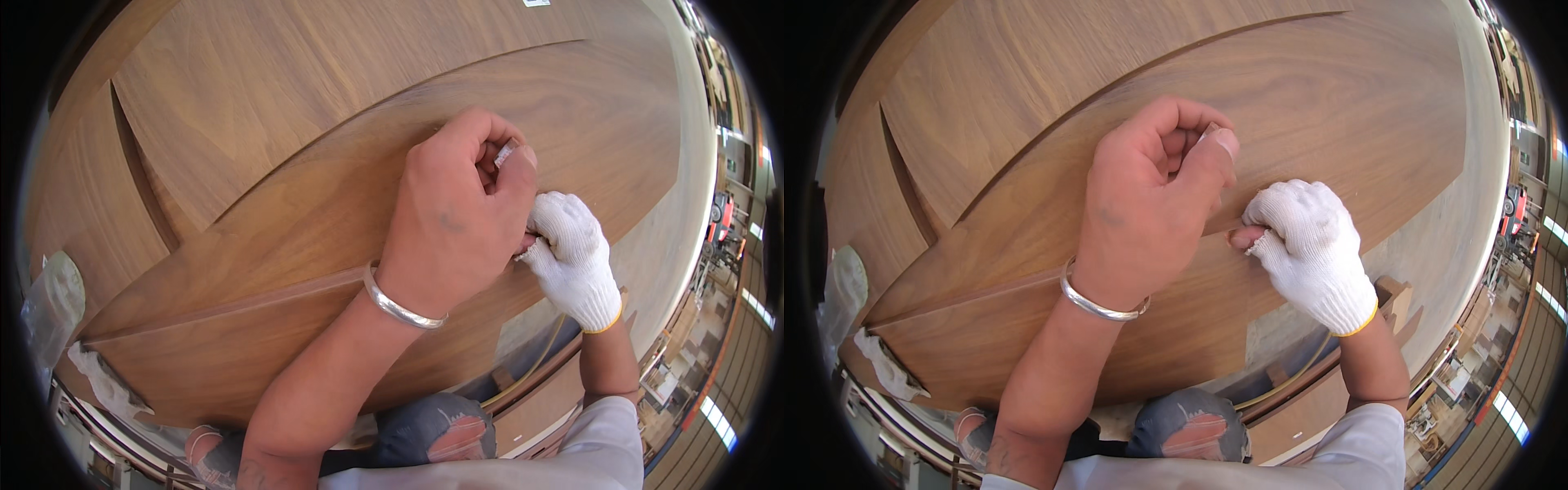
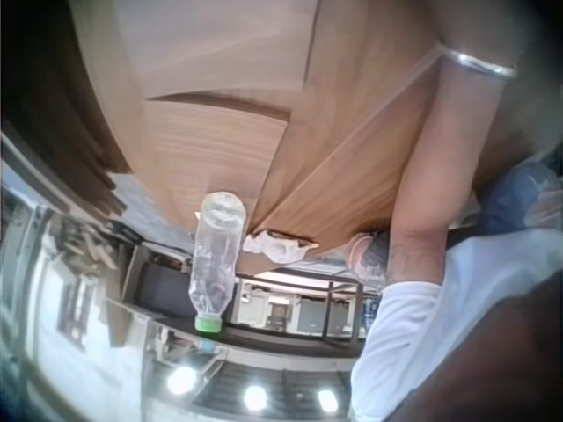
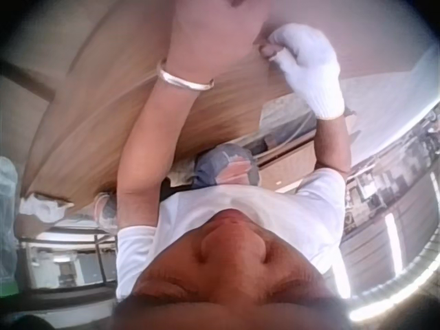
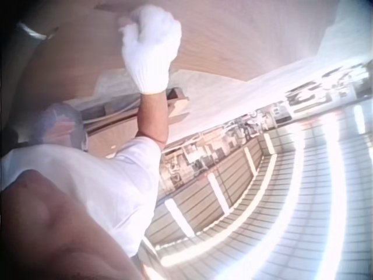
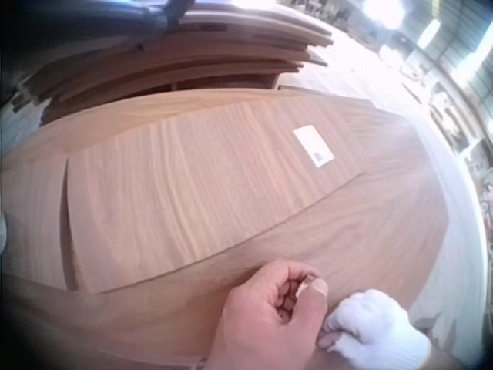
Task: The person sands the edges of a wooden board using a sanding block while sitting on the floor. They then wipe the board with a cloth.
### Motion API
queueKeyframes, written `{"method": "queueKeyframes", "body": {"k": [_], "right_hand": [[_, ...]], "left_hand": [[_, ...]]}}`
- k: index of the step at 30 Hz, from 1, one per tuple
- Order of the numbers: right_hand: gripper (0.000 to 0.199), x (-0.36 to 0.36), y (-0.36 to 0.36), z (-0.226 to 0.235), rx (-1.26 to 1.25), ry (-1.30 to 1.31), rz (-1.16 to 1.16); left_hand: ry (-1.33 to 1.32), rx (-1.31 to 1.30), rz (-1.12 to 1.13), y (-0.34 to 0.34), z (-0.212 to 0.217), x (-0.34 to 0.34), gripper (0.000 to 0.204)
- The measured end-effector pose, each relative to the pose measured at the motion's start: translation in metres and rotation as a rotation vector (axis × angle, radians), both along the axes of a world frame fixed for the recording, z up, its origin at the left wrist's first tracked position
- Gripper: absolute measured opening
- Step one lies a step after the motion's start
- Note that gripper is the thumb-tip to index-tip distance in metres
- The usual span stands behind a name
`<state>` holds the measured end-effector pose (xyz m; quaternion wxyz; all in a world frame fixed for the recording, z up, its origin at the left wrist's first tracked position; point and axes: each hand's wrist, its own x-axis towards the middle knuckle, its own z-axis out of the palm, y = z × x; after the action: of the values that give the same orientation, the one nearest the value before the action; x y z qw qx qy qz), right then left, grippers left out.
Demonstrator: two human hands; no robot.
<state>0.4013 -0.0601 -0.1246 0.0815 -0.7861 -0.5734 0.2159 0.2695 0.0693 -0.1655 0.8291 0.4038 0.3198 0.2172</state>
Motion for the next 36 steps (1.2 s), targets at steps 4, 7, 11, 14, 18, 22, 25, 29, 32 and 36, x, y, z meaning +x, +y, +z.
{"method": "queueKeyframes", "body": {"k": [4, 7, 11, 14, 18, 22, 25, 29, 32, 36], "right_hand": [[0.016, 0.001, -0.002, 0.003, 0.023, -0.012, 0.027], [0.012, 0.001, 0.001, 0.009, 0.011, 0.011, 0.059], [0.010, 0.009, -0.003, 0.010, -0.012, 0.008, 0.089], [0.011, 0.014, -0.003, 0.014, -0.055, 0.037, 0.087], [0.013, 0.025, -0.014, 0.014, -0.102, -0.019, -0.039], [0.012, 0.033, -0.042, 0.009, -0.065, 0.104, -0.252], [0.015, 0.024, -0.048, 0.013, -0.091, 0.166, -0.323], [0.021, 0.009, -0.042, 0.009, -0.024, 0.226, -0.329], [0.022, 0.003, -0.027, 0.012, -0.038, 0.208, -0.337], [0.022, 0.001, -0.022, 0.006, 0.006, 0.286, -0.321]], "left_hand": [[0.032, 0.018, -0.017, 0.000, 0.004, 0.001, 0.017], [0.081, 0.144, -0.004, -0.002, -0.004, 0.002, 0.018], [0.095, 0.133, -0.048, 0.003, -0.004, 0.003, 0.018], [0.067, 0.095, -0.049, 0.005, 0.000, 0.001, 0.018], [0.094, 0.117, -0.046, 0.004, 0.003, 0.001, 0.019], [0.104, 0.162, -0.074, 0.001, 0.003, 0.004, 0.019], [0.121, 0.185, -0.075, -0.001, 0.007, 0.006, 0.019], [0.133, 0.203, -0.062, -0.002, 0.005, 0.006, 0.019], [0.110, 0.197, -0.067, 0.000, 0.003, 0.004, 0.019], [0.103, 0.162, -0.059, 0.000, 0.003, 0.004, 0.020]]}}
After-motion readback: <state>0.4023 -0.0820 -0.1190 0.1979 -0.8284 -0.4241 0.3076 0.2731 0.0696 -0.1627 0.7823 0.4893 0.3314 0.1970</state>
